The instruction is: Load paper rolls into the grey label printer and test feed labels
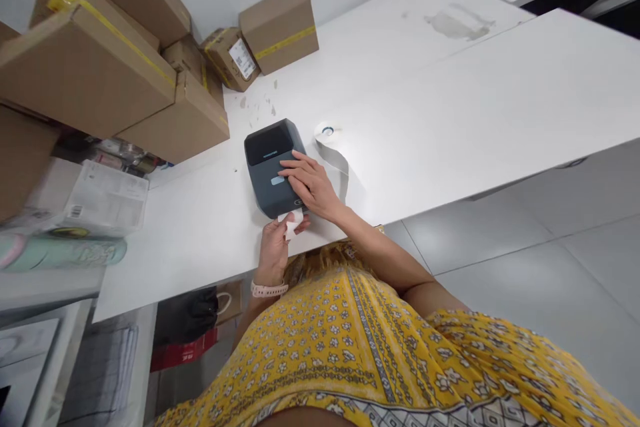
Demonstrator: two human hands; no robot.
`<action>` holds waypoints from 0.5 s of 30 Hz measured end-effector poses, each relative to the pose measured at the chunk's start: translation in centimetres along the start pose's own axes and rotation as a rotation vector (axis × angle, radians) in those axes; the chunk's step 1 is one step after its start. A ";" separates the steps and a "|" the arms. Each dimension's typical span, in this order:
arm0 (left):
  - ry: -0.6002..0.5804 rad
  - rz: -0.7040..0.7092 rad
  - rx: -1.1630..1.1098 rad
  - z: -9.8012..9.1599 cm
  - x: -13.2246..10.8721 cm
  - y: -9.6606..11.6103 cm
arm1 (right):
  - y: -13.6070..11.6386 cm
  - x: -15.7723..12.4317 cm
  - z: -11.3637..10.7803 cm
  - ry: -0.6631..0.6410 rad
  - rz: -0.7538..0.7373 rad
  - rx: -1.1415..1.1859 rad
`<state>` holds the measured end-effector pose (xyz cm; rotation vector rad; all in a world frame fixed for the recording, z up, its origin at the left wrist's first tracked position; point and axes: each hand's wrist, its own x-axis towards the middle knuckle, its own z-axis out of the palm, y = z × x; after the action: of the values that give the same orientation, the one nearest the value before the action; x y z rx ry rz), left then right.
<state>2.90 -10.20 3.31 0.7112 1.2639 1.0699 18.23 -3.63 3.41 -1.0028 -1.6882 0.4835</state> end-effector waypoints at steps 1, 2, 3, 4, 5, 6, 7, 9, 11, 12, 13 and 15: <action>0.024 0.023 -0.021 0.1 0.0 -0.3 | 0.1 0.0 0.0 0.003 -0.017 -0.001; 0.039 0.041 -0.031 0.2 0.0 -0.5 | 0.2 0.0 -0.1 0.004 -0.031 -0.003; 0.044 0.055 -0.027 0.2 0.0 -0.7 | 0.3 0.1 -0.1 0.003 -0.040 -0.007; 0.043 0.066 -0.016 0.1 0.0 -0.8 | 0.3 0.1 -0.2 0.002 -0.045 -0.012; 0.039 0.076 -0.004 0.1 0.0 -0.9 | 0.3 0.0 -0.3 -0.003 -0.046 -0.020; 0.036 0.085 0.007 0.0 0.1 -0.9 | 0.3 0.0 -0.3 -0.014 -0.044 -0.033; 0.033 0.092 0.015 -0.1 0.1 -1.0 | 0.3 -0.1 -0.4 -0.030 -0.042 -0.051; 0.021 0.098 0.028 -0.4 0.2 -1.1 | 0.0 -0.2 -0.5 -0.073 -0.040 -0.116; 0.011 0.103 0.049 -0.6 0.3 -1.3 | -0.5 -0.3 -0.7 -0.108 -0.045 -0.224; 0.007 0.108 0.063 -0.8 0.4 -1.4 | -0.8 -0.2 -0.8 -0.115 -0.057 -0.289; 0.003 0.116 0.078 -0.9 0.5 -1.5 | -1.1 0.0 -0.8 -0.112 -0.079 -0.356; -0.001 0.136 0.117 -1.2 0.7 -1.7 | -1.6 0.5 -0.9 -0.097 -0.149 -0.473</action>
<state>2.11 -10.39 1.26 0.8973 1.2995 1.1121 18.44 -4.26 5.18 -1.1890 -1.9984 0.0296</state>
